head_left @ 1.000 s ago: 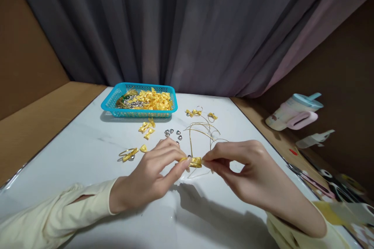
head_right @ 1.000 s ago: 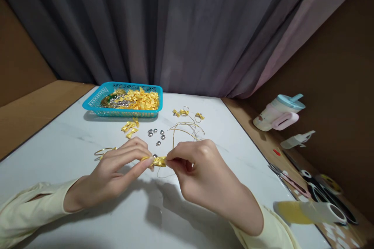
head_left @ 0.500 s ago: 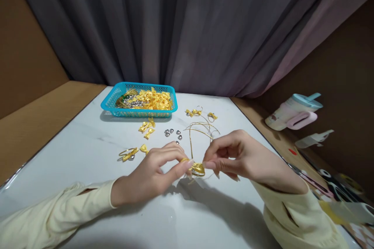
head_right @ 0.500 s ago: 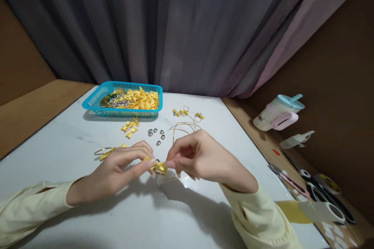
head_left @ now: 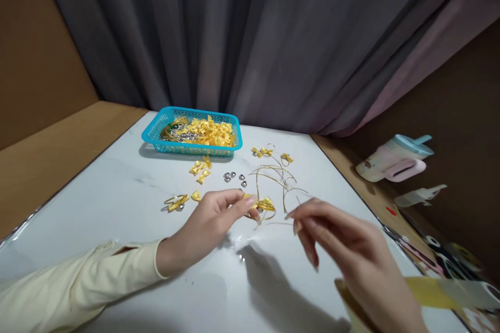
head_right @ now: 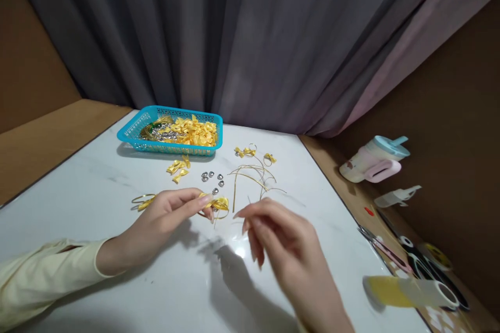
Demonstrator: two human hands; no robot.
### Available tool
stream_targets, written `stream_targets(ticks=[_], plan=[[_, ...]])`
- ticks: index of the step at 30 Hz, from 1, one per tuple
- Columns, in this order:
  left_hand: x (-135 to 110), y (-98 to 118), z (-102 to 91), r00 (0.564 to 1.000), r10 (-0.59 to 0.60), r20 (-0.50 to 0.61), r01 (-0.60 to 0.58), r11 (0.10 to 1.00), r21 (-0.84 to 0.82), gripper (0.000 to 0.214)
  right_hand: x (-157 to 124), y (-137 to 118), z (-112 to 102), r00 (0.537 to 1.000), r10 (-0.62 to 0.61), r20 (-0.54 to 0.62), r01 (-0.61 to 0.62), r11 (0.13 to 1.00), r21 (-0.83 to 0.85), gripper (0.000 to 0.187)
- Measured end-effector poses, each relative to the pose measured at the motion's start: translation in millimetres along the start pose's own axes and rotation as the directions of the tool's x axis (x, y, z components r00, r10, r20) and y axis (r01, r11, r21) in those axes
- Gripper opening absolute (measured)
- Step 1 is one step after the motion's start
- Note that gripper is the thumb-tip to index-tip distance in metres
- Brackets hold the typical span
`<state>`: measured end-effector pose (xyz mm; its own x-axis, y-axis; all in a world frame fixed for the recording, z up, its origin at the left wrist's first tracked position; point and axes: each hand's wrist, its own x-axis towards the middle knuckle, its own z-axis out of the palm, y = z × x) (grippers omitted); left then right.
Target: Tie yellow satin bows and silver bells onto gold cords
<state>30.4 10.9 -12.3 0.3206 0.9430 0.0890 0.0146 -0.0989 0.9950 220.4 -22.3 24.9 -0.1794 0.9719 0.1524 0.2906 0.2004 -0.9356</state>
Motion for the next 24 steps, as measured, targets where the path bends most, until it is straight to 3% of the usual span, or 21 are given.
stream_targets(ticks=[3,5,11,14,19,24], plan=[[-4,-1,1.2,0.997,0.069,-0.045,-0.064,0.993,0.101,0.028,-21,-2,23,0.969,-0.149,-0.195,0.126,0.984,-0.124,0.011],[-6,-2,2.2,0.991,0.121,-0.052,-0.111,0.981,0.16,0.027,-23,-1,30,0.946,-0.218,-0.241,0.169,0.964,-0.207,0.013],[-7,-8,5.2,0.937,0.349,-0.008,-0.333,0.9,0.281,0.022,-14,0,20,0.982,-0.147,-0.115,0.114,0.96,-0.254,0.026],[-8,-9,5.8,0.901,0.433,0.011,-0.413,0.852,0.32,0.021,-15,1,11,0.994,-0.112,-0.019,0.095,0.913,-0.397,0.011],[-9,-10,6.0,0.835,0.547,0.059,-0.529,0.768,0.36,0.016,-15,1,7,0.974,-0.215,0.076,0.219,0.788,-0.576,0.011],[-11,-10,6.0,0.804,0.585,0.102,-0.573,0.719,0.392,0.013,-12,-3,9,0.961,-0.255,0.105,0.267,0.765,-0.586,0.012]])
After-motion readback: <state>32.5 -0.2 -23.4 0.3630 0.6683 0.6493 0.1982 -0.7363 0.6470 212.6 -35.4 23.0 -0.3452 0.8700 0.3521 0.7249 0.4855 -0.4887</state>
